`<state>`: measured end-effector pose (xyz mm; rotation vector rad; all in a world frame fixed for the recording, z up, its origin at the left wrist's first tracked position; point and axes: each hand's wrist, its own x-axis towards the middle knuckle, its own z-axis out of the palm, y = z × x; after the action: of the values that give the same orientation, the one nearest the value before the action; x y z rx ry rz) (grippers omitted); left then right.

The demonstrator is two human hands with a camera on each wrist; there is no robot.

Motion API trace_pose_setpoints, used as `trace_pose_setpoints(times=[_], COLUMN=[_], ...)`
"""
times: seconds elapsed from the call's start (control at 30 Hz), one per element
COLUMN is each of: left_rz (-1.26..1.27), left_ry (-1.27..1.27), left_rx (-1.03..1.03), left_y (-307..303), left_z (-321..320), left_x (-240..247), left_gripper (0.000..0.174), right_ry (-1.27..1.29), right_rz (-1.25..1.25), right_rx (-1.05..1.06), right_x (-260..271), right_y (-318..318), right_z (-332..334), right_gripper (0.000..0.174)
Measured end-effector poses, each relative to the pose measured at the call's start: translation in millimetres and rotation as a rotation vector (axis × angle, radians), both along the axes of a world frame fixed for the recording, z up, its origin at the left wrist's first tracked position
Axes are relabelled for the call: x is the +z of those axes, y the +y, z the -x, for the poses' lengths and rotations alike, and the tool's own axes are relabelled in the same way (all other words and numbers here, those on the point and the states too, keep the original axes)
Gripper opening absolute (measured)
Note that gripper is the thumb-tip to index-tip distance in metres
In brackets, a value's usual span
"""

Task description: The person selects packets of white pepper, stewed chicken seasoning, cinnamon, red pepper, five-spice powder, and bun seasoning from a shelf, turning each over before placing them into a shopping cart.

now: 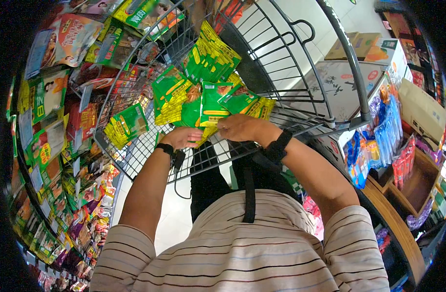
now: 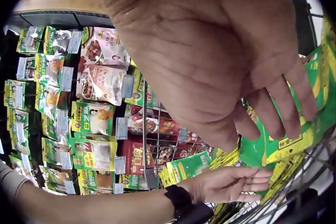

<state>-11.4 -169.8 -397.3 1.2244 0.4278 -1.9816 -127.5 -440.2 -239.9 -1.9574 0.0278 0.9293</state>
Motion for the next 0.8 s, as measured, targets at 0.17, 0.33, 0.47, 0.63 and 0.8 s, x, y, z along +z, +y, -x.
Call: trace_pose_setpoints(times=[0.17,0.33,0.47,0.63,0.8], left_rz=[0.088,0.134,0.192,0.392,0.464], left_ry=[-0.026,-0.059,-0.167,-0.162,-0.314], left_rx=[0.056,0.171,0.205,0.430,0.550], left_y=[4,12,21,40,40], left_z=[-11,-8,-2,5,16], left_x=[47,118,170,216,291], left_gripper=[0.039,0.037,0.035,0.037,0.037], right_ry=[-0.035,-0.170,-0.177,-0.327,-0.491], right_rz=[0.066,0.122,0.117,0.096,0.131], right_rx=[-0.014,-0.014,0.042,0.043,-0.008], right_x=[17,25,50,70,85], right_y=[7,17,30,49,48], right_z=[-7,-6,-5,3,-14], right_gripper=[0.037,0.044,0.054,0.053,0.035])
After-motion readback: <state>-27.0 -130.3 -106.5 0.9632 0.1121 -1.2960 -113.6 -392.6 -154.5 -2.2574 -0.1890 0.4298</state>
